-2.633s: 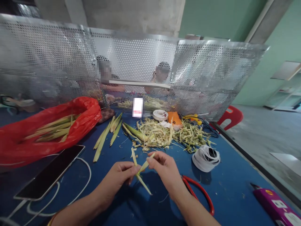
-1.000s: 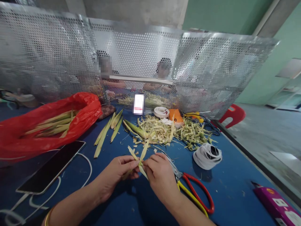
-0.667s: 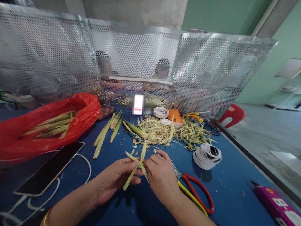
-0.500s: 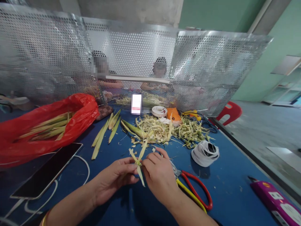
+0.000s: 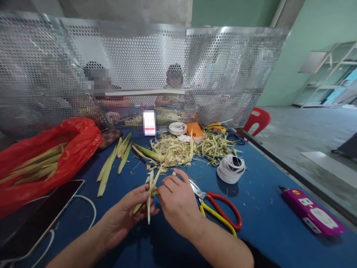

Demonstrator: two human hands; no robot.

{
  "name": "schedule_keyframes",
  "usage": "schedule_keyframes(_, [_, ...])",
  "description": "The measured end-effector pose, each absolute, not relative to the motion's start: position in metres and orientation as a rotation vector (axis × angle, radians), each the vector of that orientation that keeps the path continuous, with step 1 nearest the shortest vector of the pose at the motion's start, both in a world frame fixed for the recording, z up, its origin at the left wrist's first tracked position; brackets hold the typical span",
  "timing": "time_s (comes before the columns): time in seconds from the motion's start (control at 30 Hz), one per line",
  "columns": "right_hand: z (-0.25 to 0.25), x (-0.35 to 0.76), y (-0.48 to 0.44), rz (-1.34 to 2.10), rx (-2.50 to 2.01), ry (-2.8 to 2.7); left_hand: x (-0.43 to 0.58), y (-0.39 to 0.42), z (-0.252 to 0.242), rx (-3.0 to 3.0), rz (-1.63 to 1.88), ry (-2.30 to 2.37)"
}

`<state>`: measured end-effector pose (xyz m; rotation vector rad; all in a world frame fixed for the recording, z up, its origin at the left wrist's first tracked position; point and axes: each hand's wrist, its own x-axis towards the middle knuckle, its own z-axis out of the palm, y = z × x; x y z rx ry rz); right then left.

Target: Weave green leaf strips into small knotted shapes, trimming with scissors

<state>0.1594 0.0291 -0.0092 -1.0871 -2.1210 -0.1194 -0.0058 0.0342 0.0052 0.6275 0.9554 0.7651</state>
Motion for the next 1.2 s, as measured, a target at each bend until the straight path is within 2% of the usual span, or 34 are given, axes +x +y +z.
schedule_keyframes(0.23, [-0.0108, 0.1574, 0.0269, -0.112, -1.101, -2.189, -0.0001, 0.0352, 0.0002, 0.930, 0.933, 1.107])
schedule_keyframes(0.53, [-0.0081, 0.1606, 0.0304, 0.076, -1.171, -2.098, -0.0071, 0.0399, 0.0053, 0.764, 0.915, 1.117])
schedule_keyframes(0.97, [-0.0071, 0.1564, 0.0262, 0.005, -1.099, -2.060, -0.0066, 0.0376, -0.0002, 0.741, 0.798, 1.045])
schedule_keyframes(1.2, [-0.0099, 0.1566, 0.0255, 0.097, -1.148, -1.948, -0.0034, 0.0358, 0.0028, 0.857, 0.880, 1.119])
